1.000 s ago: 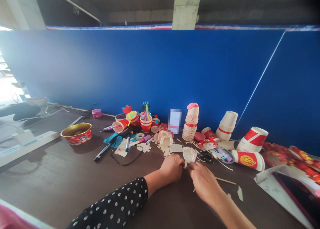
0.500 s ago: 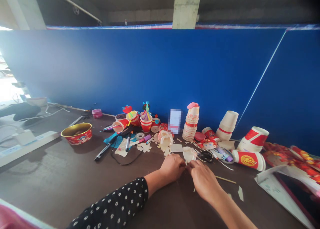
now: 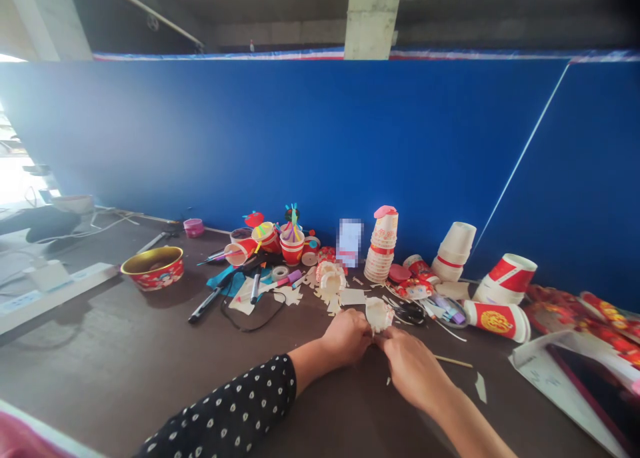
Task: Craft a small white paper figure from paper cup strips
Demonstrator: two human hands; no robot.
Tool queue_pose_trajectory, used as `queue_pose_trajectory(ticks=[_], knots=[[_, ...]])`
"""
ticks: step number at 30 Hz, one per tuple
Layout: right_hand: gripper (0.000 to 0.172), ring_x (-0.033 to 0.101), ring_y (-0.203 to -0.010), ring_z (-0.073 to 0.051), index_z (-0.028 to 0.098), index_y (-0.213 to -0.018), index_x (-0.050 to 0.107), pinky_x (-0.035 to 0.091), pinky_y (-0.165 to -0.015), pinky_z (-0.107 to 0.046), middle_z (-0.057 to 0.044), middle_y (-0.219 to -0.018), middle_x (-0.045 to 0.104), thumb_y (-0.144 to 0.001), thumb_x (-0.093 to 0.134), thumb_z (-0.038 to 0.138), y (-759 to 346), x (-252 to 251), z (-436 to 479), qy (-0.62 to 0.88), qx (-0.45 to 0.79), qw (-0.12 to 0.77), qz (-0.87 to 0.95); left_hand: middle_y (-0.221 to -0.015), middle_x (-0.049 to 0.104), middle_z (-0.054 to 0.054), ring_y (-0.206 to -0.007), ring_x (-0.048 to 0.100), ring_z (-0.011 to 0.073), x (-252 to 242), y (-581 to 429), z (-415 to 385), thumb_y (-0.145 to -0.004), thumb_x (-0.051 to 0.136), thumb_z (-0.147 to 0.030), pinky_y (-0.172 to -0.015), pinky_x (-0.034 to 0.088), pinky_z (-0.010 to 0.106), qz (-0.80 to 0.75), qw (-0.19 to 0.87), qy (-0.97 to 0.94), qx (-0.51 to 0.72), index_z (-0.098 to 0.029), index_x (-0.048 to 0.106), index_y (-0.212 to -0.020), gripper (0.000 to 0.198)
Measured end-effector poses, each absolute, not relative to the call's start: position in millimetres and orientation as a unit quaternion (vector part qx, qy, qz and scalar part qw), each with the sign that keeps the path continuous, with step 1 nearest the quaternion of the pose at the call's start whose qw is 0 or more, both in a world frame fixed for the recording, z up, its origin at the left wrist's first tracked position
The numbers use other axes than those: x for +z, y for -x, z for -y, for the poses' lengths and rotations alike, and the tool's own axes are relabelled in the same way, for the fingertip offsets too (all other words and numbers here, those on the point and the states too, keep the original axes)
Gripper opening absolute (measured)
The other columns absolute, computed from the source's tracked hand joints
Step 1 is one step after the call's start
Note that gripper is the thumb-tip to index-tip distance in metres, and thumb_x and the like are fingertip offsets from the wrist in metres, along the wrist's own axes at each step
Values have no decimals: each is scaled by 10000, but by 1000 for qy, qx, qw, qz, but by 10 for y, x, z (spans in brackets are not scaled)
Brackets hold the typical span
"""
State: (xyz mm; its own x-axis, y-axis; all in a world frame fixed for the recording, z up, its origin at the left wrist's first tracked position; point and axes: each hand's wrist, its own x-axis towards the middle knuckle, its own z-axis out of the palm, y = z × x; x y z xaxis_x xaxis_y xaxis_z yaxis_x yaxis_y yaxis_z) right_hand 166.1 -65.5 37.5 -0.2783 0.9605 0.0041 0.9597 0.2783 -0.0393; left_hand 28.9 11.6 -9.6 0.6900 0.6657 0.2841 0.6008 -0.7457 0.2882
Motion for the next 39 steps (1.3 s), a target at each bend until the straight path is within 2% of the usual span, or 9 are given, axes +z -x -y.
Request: queue_pose_trajectory(ticks=[6,11,21,27,34,39], knots=[[371,585,-961,-195,139,-955,672,377,-806,-244,-127,-990,653,-781,375,1,-1597,520,757,596,14,-35,802,-782,677,75,-791,602,208,-59,-281,-48,-737,564,-148,-772,461,296,-364,100,-908,180,-149,704,-733,140],[433,571,-980,-217,134,-1010,661,384,-826,-287,-122,-1042,643,-781,328,-24,-1567,544,765,595,-10,-52,802,-783,681,57,-784,605,196,-41,-260,-46,-745,572,-171,-768,466,288,-386,130,-892,198,-162,699,-762,129],[413,547,-1023,-232,118,-1025,656,354,-862,-316,-129,-1055,643,-784,346,-9,-1569,506,750,591,-21,-50,805,-807,684,74,-784,614,204,-27,-241,-49,-728,494,-92,-758,475,298,-380,130,-890,214,-145,693,-798,218],[402,555,-1004,-240,105,-1015,665,339,-866,-334,-144,-1024,653,-824,323,21,-1509,532,755,593,-27,-73,801,-806,691,47,-791,608,198,-29,-230,-71,-684,554,-109,-772,467,287,-376,133,-894,203,-180,719,-801,215],[382,575,-965,-229,108,-1000,669,352,-851,-328,-146,-976,667,-813,348,20,-1514,502,734,589,-38,-55,805,-809,684,24,-822,595,178,-32,-233,-130,-770,607,-204,-783,444,268,-371,149,-897,188,-206,726,-796,122],[354,590,-939,-244,87,-1000,661,374,-833,-327,-146,-963,671,-747,430,-2,-1535,423,703,582,-57,-30,811,-795,659,45,-816,573,179,-67,-247,-142,-819,558,-180,-813,425,280,-328,105,-920,185,-162,689,-766,143]])
